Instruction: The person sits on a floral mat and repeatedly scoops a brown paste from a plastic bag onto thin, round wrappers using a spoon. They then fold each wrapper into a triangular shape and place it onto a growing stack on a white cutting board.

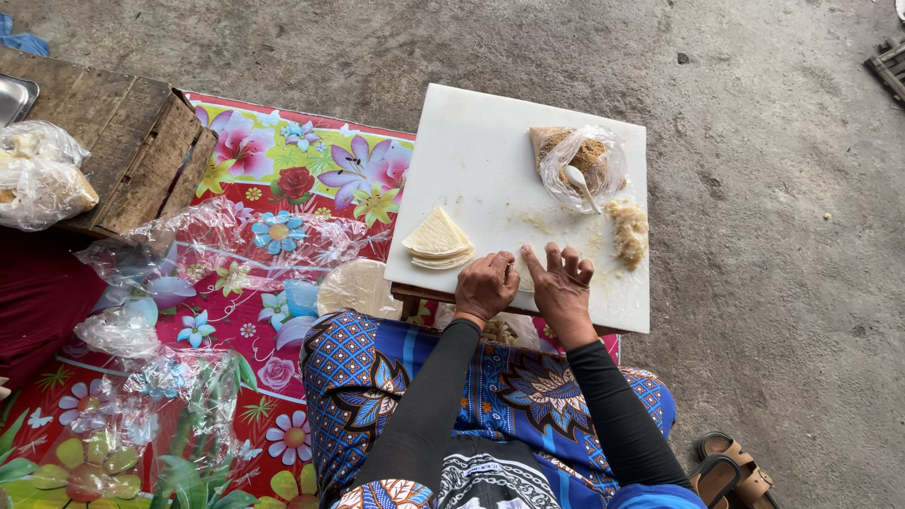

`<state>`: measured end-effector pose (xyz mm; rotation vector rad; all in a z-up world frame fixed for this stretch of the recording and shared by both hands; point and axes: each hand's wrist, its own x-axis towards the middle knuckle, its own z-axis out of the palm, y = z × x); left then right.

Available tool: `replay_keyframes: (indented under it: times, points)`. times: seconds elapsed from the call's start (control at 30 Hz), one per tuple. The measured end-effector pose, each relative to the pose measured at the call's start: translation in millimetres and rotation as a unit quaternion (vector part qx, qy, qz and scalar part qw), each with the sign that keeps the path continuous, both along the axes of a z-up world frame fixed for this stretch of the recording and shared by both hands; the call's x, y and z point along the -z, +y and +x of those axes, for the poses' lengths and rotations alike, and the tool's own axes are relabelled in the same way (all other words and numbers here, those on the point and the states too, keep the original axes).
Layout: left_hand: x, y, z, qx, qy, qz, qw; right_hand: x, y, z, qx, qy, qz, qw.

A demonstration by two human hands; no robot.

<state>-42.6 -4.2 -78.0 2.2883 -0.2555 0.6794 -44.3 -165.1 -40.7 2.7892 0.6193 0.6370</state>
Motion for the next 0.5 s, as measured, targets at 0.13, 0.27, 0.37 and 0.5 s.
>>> replay_keyframes:
  times: [0.13, 0.27, 0.37, 0.5]
  points:
    - [0, -1, 2, -0.001, 0.011, 0.000, 1.000, 20, -16, 10, 0.038, 0.019, 0.036, 0.998]
    - [1, 0, 1, -0.004, 0.001, -0.009, 1.000, 38, -62, 30, 0.122, 0.088, 0.144, 0.978]
    - [2, 0, -1, -0.009, -0.013, -0.017, 1.000, 46, -92, 43, 0.118, 0.114, 0.334, 0.928]
    - [-1, 0, -1, -0.003, -0.006, -0.025, 1.000, 47, -107, 34, 0.067, 0.089, 0.326, 0.939]
